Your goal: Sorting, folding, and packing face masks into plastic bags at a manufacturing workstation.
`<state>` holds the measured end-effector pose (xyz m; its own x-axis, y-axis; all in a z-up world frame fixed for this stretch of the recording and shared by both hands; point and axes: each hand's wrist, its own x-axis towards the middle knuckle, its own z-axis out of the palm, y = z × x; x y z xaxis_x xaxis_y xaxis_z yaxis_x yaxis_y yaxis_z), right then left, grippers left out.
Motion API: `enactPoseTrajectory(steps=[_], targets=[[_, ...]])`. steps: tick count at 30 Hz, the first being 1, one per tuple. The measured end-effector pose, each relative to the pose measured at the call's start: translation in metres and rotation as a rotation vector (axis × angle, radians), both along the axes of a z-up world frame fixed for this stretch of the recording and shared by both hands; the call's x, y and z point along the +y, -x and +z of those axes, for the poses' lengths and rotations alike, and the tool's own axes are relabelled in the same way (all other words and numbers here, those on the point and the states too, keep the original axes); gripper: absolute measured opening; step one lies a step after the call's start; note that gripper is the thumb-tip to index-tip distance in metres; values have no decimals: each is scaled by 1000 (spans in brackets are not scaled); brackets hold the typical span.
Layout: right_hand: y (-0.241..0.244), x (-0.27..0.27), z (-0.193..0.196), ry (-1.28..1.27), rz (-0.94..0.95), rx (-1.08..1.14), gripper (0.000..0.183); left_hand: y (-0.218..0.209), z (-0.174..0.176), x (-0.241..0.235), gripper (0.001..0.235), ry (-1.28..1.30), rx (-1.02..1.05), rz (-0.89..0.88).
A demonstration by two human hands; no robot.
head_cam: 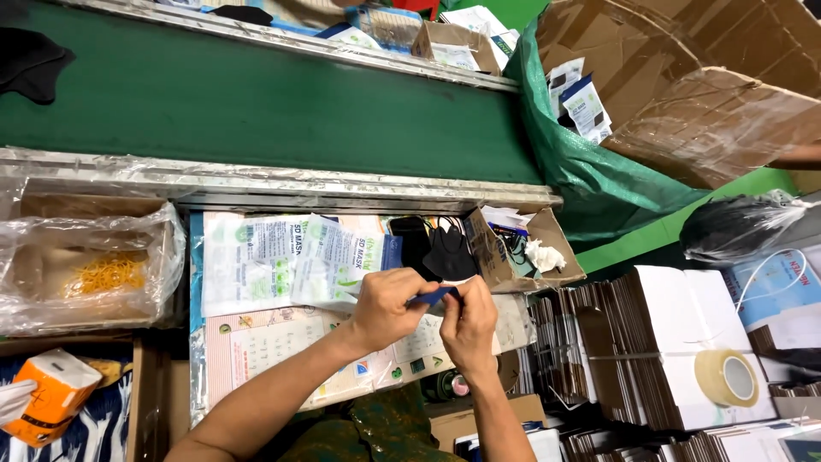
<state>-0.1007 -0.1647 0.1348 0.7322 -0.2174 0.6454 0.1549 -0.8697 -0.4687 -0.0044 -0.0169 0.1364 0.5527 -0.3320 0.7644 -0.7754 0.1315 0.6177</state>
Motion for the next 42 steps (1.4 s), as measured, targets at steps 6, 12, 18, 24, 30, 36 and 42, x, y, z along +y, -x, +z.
enactPoseTrajectory(steps=[6, 12, 18, 24, 30, 36, 42], targets=[[-4, -4, 36, 172, 95, 43, 13, -45, -16, 17, 26, -325, 499, -162], [-13, -5, -6, 35, 45, 163, 12, -50, -25, 27, 29, -432, 480, 69], [-84, -112, -12, -142, -47, 371, 28, -49, 45, 66, 75, -124, 80, 346], [-121, -175, 72, -1429, 238, -273, 45, -43, -67, 37, 64, -486, -13, 209], [-101, -111, -24, -1109, 315, 213, 27, -40, -161, 28, 74, -1016, 7, 253], [-73, -61, -118, -962, 341, 341, 19, -61, -140, 61, 75, -1068, 73, 451], [-70, -22, -149, -812, 333, 337, 20, -68, -143, 109, 61, -839, 222, 485]])
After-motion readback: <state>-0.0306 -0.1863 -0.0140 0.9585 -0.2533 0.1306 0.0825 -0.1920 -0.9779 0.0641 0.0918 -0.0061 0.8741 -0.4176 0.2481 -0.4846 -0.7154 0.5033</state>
